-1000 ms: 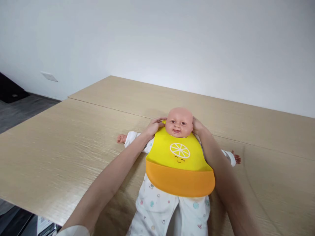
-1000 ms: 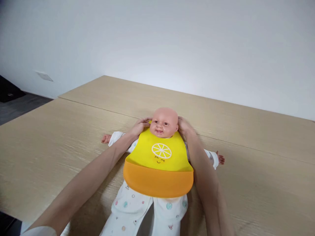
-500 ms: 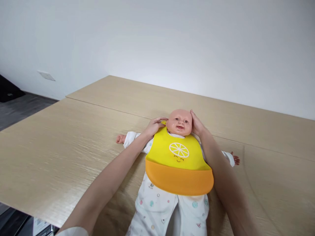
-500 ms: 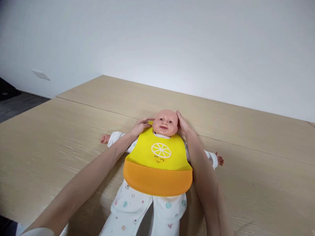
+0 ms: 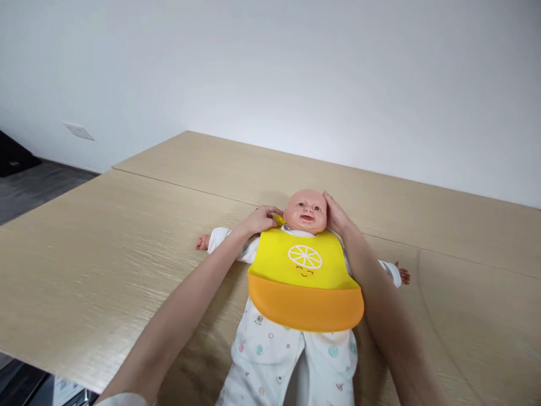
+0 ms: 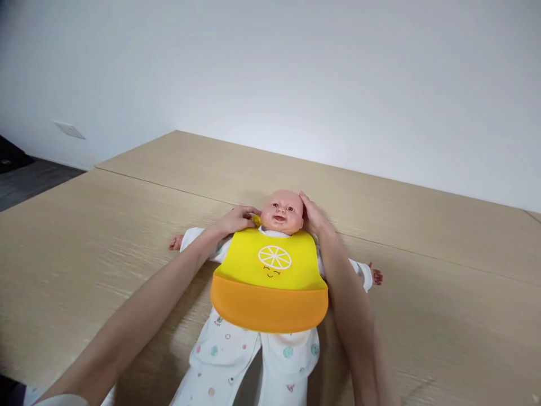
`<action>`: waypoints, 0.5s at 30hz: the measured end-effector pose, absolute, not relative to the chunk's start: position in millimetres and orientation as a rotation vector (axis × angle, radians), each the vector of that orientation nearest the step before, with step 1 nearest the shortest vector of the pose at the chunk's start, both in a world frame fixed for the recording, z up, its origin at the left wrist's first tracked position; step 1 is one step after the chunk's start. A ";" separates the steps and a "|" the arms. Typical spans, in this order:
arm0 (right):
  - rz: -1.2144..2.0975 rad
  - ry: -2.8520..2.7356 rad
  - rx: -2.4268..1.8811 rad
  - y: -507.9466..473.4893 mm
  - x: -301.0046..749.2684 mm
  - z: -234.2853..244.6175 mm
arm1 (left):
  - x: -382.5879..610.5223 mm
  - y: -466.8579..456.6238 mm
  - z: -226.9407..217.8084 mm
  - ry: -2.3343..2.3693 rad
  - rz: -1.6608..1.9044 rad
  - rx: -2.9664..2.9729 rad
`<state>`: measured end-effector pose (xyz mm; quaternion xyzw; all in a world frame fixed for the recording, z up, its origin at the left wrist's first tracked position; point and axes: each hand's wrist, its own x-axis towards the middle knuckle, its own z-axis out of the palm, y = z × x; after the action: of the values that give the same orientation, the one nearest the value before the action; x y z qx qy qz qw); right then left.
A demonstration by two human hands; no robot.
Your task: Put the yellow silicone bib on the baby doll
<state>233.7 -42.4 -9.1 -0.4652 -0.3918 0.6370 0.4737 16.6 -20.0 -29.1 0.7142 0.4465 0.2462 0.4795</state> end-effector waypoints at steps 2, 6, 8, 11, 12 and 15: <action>1.634 -0.862 -1.076 -46.9 231.0 -4.9 | 15.5 -20.4 -28.9 1.060 0.596 1.748; 1.646 -0.824 -1.079 -46.2 233.9 -6.1 | 18.0 -20.7 -31.0 1.052 0.635 1.719; 1.507 -0.898 -1.146 -43.7 240.8 -11.7 | 20.3 -20.0 -31.9 1.092 0.653 1.695; 1.223 -1.086 -1.331 -48.5 256.5 -21.2 | 22.3 -16.9 -33.2 1.124 0.654 1.714; 1.164 -1.161 -1.403 -54.1 262.4 -23.5 | 22.3 -15.5 -33.7 1.123 0.652 1.733; 1.016 -1.423 -1.651 -82.3 279.2 -24.9 | 20.8 -11.3 -35.3 1.093 0.684 1.757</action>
<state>279.2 -82.3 -24.9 -0.6406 -0.5520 0.3940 0.3602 20.8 -11.3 -35.3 0.7146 0.4445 0.2781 0.4630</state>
